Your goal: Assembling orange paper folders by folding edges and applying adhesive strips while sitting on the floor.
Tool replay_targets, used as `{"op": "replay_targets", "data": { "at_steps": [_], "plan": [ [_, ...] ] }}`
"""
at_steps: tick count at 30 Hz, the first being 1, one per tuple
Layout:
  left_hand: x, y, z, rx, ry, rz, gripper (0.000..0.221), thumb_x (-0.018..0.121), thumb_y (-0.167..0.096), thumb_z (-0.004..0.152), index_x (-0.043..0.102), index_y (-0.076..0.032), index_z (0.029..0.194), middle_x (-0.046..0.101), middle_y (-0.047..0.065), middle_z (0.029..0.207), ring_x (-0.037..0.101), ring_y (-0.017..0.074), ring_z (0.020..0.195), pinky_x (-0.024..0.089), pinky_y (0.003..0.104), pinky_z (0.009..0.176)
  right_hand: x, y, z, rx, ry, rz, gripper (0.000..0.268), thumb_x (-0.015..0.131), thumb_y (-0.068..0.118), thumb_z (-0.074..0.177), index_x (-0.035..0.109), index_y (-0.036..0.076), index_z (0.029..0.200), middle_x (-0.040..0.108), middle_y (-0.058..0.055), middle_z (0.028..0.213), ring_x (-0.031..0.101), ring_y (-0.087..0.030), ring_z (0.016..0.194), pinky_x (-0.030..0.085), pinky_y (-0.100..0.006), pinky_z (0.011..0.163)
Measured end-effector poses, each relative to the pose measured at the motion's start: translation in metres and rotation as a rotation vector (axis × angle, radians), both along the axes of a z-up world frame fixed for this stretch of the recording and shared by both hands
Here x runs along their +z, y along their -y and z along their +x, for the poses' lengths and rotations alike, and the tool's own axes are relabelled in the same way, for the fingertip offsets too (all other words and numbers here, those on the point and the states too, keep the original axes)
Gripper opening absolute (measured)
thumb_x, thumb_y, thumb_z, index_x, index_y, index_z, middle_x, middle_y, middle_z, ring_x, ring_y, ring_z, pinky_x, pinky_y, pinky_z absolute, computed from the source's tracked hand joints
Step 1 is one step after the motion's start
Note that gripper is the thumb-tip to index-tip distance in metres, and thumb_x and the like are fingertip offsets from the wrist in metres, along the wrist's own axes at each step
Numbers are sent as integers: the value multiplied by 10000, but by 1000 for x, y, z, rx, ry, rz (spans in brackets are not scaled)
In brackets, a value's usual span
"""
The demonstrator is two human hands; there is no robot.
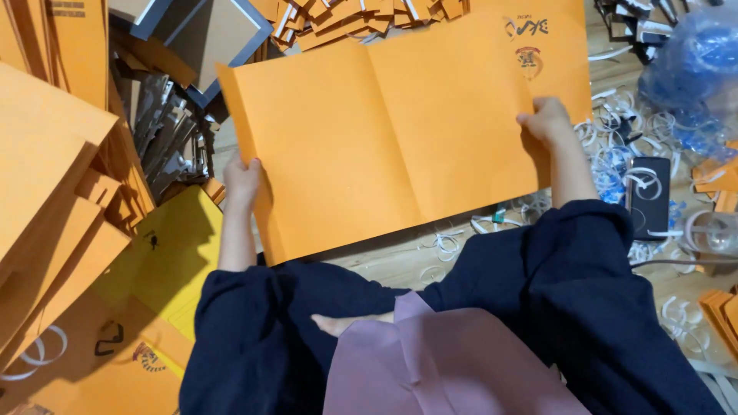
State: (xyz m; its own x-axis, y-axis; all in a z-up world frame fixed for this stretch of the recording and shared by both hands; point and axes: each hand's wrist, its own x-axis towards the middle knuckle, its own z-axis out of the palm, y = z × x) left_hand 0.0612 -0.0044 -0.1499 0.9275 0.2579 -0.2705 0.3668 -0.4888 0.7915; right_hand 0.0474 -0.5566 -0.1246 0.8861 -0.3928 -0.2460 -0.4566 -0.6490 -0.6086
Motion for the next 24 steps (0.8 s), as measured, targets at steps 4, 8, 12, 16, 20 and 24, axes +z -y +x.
{"op": "replay_targets", "data": {
  "at_steps": [4,8,12,16,20,24],
  "plan": [
    [9,35,5,-12,16,52,363,434,-3,804,499,-11,1161,606,155,1026,596,261,903,462,337,778,-37,-7,30,9,162,-494,322,662,101,718,556,31,1014,598,-136,948,553,-314,867,413,-393,759],
    [30,60,-2,8,-35,80,387,462,3,775,490,24,1161,603,189,1045,599,291,932,458,342,800,-15,-67,90,229,718,-565,172,624,39,737,590,16,904,584,-102,832,537,-252,769,427,-336,701],
    [-6,54,-13,29,5,83,397,491,-9,783,471,-1,1180,591,179,1072,587,289,964,443,344,817,-27,-121,157,244,623,-489,137,568,163,828,580,55,911,582,-68,735,562,-214,680,450,-336,605],
    [-39,59,-26,176,61,-107,306,491,-17,799,518,-14,1104,619,113,962,592,196,844,445,278,751,-56,-144,202,95,552,-305,178,660,280,784,590,116,799,554,25,553,574,-176,506,455,-318,502],
    [-47,73,-23,220,111,-264,324,486,12,801,502,6,1124,615,123,992,591,186,873,448,259,775,-88,-138,232,0,543,-218,146,613,236,709,613,145,595,558,33,494,517,-166,426,455,-312,446],
    [-40,98,-12,210,167,-157,301,484,-6,785,512,-18,1084,608,114,940,581,210,823,446,286,750,-47,-143,219,68,537,-196,135,623,180,677,568,141,560,537,48,480,447,-120,394,404,-267,412]
  ]
}}
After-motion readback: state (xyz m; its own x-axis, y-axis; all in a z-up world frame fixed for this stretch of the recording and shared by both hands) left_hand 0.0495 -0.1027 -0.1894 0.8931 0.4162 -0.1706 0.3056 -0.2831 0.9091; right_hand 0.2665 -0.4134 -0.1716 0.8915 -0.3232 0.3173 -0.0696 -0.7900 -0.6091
